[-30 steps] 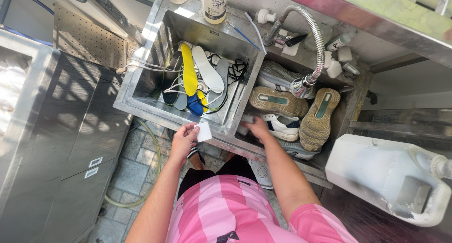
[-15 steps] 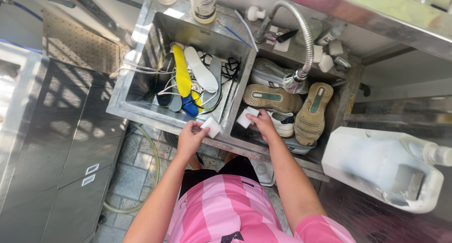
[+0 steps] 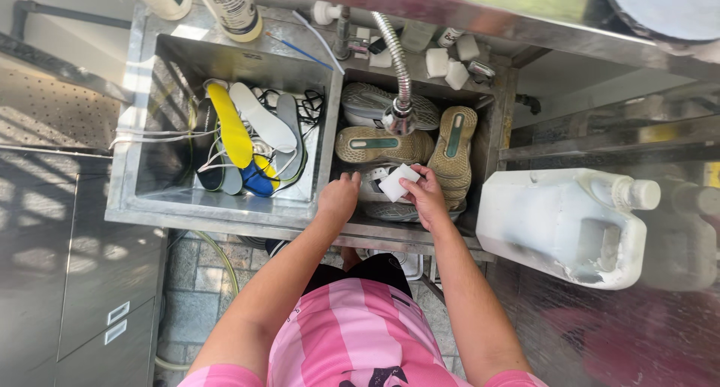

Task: The person cleans a white sneaker in a sink using a sponge, then moves to a shoe washing machine to scrub the sole with a small brush and rinse it with a spray nozzle. The person handles the shoe and cleaning tools throughout the process.

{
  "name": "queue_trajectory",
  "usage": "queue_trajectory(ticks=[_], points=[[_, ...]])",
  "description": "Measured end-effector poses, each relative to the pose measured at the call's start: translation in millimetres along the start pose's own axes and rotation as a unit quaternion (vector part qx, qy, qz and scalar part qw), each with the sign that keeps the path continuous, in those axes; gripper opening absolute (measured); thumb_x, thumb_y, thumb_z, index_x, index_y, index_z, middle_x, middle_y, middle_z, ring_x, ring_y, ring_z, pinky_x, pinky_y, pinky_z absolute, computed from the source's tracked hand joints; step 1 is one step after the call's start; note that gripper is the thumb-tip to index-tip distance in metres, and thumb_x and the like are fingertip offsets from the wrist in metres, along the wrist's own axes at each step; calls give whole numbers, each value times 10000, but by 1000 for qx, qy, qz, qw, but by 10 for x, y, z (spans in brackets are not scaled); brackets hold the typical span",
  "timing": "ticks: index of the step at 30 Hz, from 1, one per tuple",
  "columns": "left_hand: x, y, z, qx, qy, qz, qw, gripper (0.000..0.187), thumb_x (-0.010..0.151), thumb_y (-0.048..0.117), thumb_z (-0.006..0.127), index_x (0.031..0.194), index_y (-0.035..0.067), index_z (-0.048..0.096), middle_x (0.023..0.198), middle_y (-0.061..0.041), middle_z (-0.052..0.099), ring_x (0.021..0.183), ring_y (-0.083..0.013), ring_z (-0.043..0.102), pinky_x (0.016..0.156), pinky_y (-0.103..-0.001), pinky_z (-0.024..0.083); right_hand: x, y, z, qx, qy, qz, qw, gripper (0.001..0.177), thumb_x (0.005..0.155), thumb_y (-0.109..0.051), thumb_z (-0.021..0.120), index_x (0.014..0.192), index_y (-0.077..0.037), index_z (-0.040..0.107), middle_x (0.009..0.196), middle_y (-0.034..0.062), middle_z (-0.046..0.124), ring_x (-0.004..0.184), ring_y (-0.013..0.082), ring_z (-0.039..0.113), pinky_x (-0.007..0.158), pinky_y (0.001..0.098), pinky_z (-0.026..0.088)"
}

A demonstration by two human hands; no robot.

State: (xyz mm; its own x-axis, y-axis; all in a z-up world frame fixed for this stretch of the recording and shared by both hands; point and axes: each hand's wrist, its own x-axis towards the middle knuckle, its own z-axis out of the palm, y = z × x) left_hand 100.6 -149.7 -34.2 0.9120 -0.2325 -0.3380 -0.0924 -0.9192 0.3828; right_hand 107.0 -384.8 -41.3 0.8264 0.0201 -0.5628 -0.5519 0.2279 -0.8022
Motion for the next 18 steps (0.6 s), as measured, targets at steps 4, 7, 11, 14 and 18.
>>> queue_trajectory(ticks=[4,7,11,14,18], points=[[319,-36,568,43,-43,-47,997,203,915,76,613,1115,65,641,1054,-182,714,929,-328,748,729,-396,626,-87,-42,-91,12,7,3,1000,583,872,-118,759,1388,-68,492,1217,99,667,1062,183,670,849,334,587],[454,-130,879,74,-77,-82,991,169,959,97,607,1080,80,724,1086,-160,752,986,-302,754,800,-377,627,-120,-47,-131,-6,7,3,1000,597,877,-122,758,1410,-61,497,1231,92,669,1060,164,666,846,310,578],[444,-176,1135,86,-131,-88,984,189,955,106,619,1075,83,763,1119,-156,757,1014,-291,749,817,-372,626,-168,-15,-213,-48,15,10,999,598,870,-122,773,1413,-62,530,1212,88,682,1044,153,658,853,299,561],[464,-197,1106,85,-184,-90,975,196,932,113,647,1087,77,763,1128,-162,751,1028,-288,743,827,-382,628,-139,11,-223,-68,16,15,997,597,865,-128,781,1409,-46,549,1213,75,692,1059,141,658,871,290,547],[455,-188,1029,63,-189,-50,979,193,958,119,612,1080,80,757,1126,-180,753,1037,-309,743,865,-396,614,-109,80,-230,-71,10,-10,997,596,858,-100,803,1394,2,562,1229,104,694,1080,152,656,905,294,538]])
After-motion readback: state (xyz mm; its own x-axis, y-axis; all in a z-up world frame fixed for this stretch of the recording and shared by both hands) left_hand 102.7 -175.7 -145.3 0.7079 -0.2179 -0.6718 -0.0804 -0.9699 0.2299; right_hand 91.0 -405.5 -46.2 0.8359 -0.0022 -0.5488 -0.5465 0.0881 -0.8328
